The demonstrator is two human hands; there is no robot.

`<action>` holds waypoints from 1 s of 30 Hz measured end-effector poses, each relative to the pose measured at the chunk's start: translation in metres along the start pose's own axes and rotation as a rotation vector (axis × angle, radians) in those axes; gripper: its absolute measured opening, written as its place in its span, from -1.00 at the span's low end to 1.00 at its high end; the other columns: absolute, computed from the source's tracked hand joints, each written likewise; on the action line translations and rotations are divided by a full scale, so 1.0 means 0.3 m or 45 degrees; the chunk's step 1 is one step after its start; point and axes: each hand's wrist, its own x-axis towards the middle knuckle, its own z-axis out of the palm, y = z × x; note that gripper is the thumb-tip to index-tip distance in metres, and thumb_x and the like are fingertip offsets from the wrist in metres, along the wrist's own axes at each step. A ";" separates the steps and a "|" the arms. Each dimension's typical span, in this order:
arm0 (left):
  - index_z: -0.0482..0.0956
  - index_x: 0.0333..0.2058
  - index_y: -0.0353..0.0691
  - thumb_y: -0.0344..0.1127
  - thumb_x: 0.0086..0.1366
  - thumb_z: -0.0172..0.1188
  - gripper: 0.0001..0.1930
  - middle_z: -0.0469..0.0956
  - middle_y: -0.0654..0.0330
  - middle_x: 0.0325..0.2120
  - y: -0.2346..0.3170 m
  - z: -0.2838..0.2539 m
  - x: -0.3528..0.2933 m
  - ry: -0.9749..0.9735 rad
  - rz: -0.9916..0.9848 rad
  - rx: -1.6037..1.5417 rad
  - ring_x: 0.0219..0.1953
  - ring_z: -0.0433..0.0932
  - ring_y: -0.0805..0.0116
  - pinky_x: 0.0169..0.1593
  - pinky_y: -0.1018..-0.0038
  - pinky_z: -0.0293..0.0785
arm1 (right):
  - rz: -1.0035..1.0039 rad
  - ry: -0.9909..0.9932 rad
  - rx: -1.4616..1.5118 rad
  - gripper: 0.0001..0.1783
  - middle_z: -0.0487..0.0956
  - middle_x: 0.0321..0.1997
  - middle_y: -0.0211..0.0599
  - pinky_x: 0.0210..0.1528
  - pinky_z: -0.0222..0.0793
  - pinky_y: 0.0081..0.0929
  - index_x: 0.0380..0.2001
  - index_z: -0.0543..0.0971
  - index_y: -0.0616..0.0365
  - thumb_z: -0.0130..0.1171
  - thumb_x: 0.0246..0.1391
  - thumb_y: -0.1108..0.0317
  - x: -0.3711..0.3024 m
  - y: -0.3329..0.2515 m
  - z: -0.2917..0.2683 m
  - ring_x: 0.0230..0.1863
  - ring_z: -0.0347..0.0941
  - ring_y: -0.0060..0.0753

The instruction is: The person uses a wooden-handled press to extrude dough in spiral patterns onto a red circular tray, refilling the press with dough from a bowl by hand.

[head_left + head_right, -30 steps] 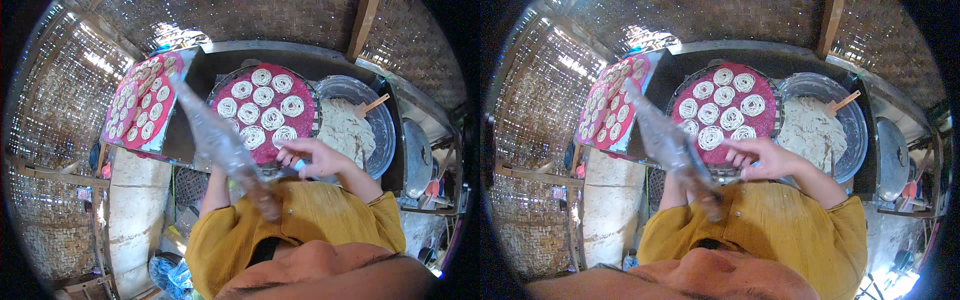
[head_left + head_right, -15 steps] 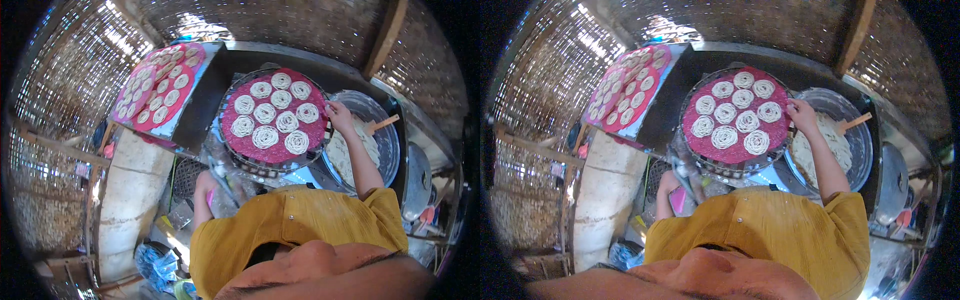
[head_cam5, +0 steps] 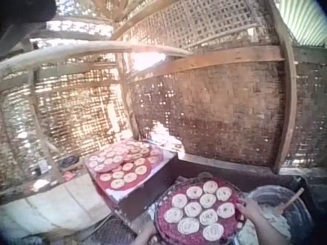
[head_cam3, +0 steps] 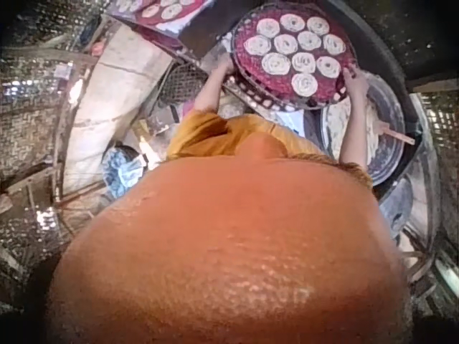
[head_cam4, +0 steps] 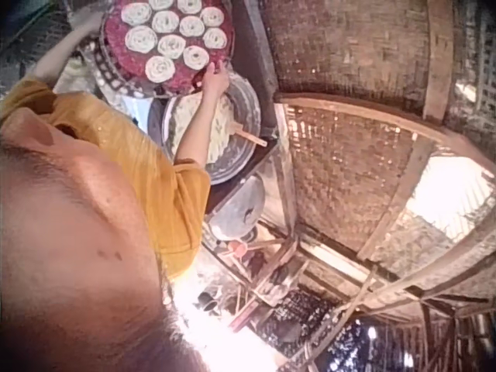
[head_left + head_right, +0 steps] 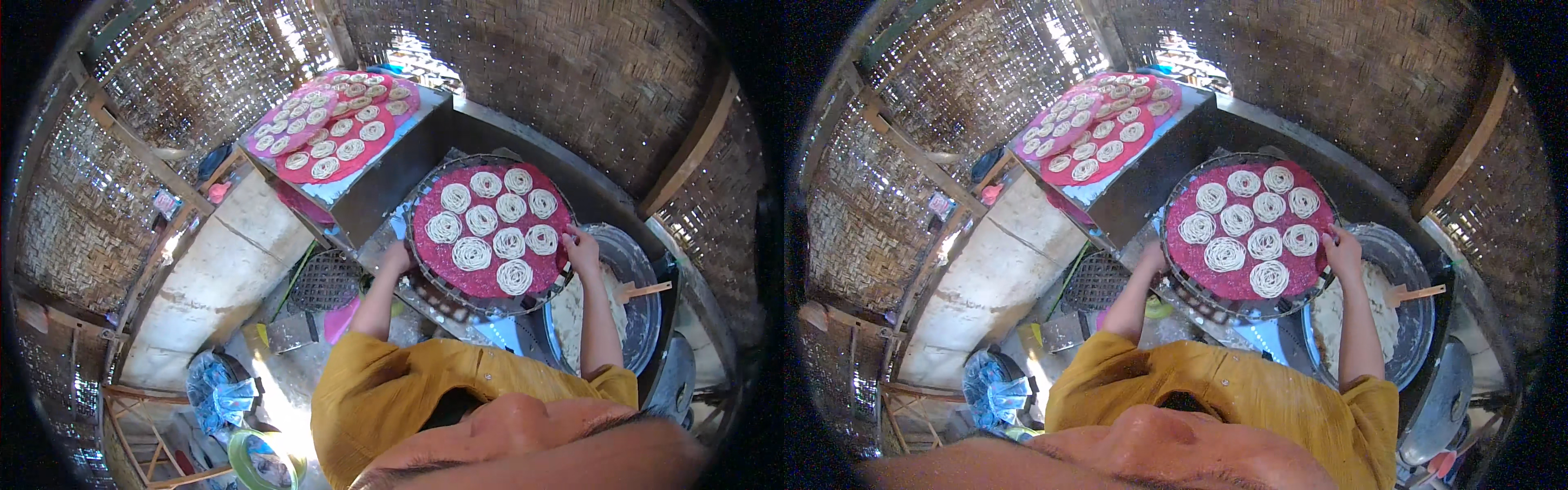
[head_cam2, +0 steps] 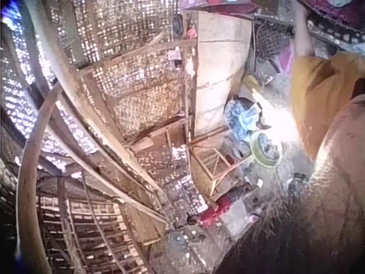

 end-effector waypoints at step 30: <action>0.50 -0.51 -0.30 -0.28 -0.09 0.24 -0.79 0.48 0.03 -0.62 0.364 -0.532 0.100 0.673 0.616 -0.545 -0.54 0.49 0.24 -0.42 0.42 0.39 | -0.209 -0.053 0.239 -0.54 0.46 -0.13 -0.14 0.00 0.20 -0.50 -0.18 0.47 0.20 0.07 -0.32 0.59 0.131 -0.230 -0.102 -0.07 0.36 -0.27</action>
